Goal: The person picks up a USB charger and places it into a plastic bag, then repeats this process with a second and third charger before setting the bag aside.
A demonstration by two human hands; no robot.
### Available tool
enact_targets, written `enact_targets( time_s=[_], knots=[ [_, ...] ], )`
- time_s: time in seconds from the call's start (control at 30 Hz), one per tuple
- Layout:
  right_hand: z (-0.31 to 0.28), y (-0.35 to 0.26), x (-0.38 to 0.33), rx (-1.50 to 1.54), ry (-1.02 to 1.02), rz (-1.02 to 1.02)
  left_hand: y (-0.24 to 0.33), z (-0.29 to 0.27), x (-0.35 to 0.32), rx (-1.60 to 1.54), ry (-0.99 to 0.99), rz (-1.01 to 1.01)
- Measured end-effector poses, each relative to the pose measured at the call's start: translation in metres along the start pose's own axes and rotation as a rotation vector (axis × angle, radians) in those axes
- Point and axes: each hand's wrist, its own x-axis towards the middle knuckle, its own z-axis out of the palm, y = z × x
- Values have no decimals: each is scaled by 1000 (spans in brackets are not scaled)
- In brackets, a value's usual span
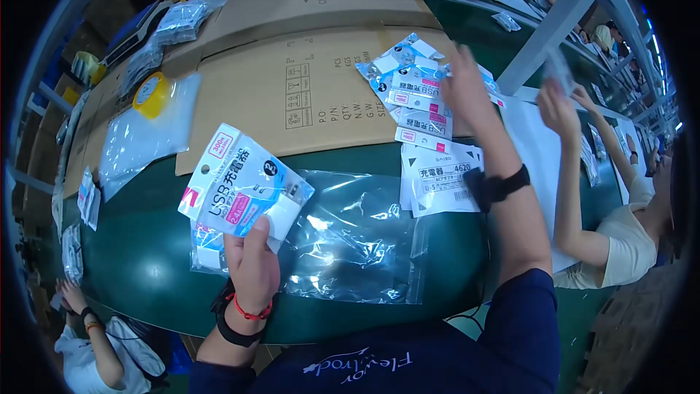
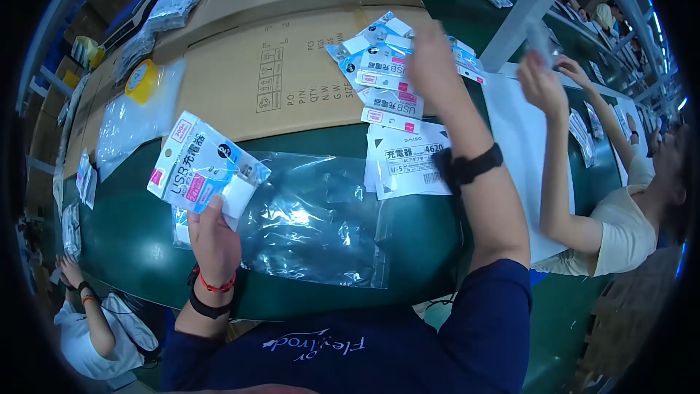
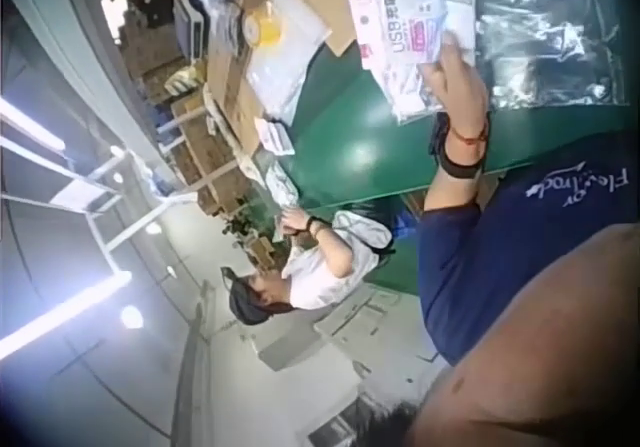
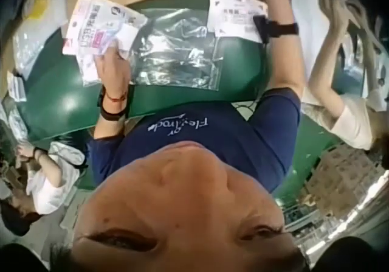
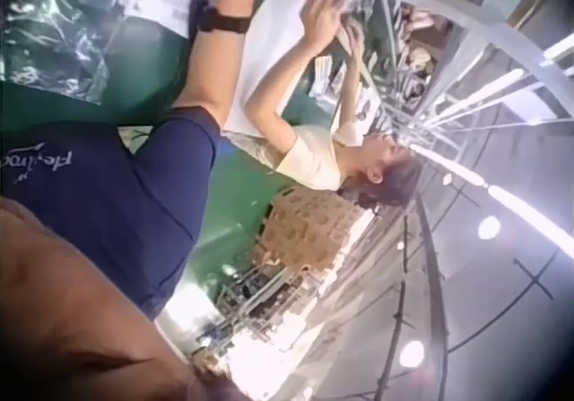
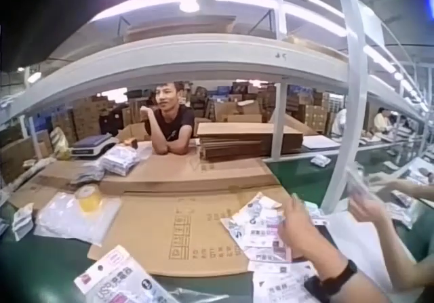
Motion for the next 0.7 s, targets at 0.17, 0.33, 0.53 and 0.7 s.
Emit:
enact_targets(
  time_s=[0.17,0.33,0.53,0.7],
  knots=[
    [32,74,2,-336,-222,165,1,8,5,-56,-5,-118],
    [9,56,-8,-113,-227,153,0,14,9,-74,-71,-219],
    [27,17,-7,27,-99,2,-9,15,16,-73,-116,-271],
    [59,2,17,264,-47,-121,-23,19,16,-95,-123,-281]
  ],
)
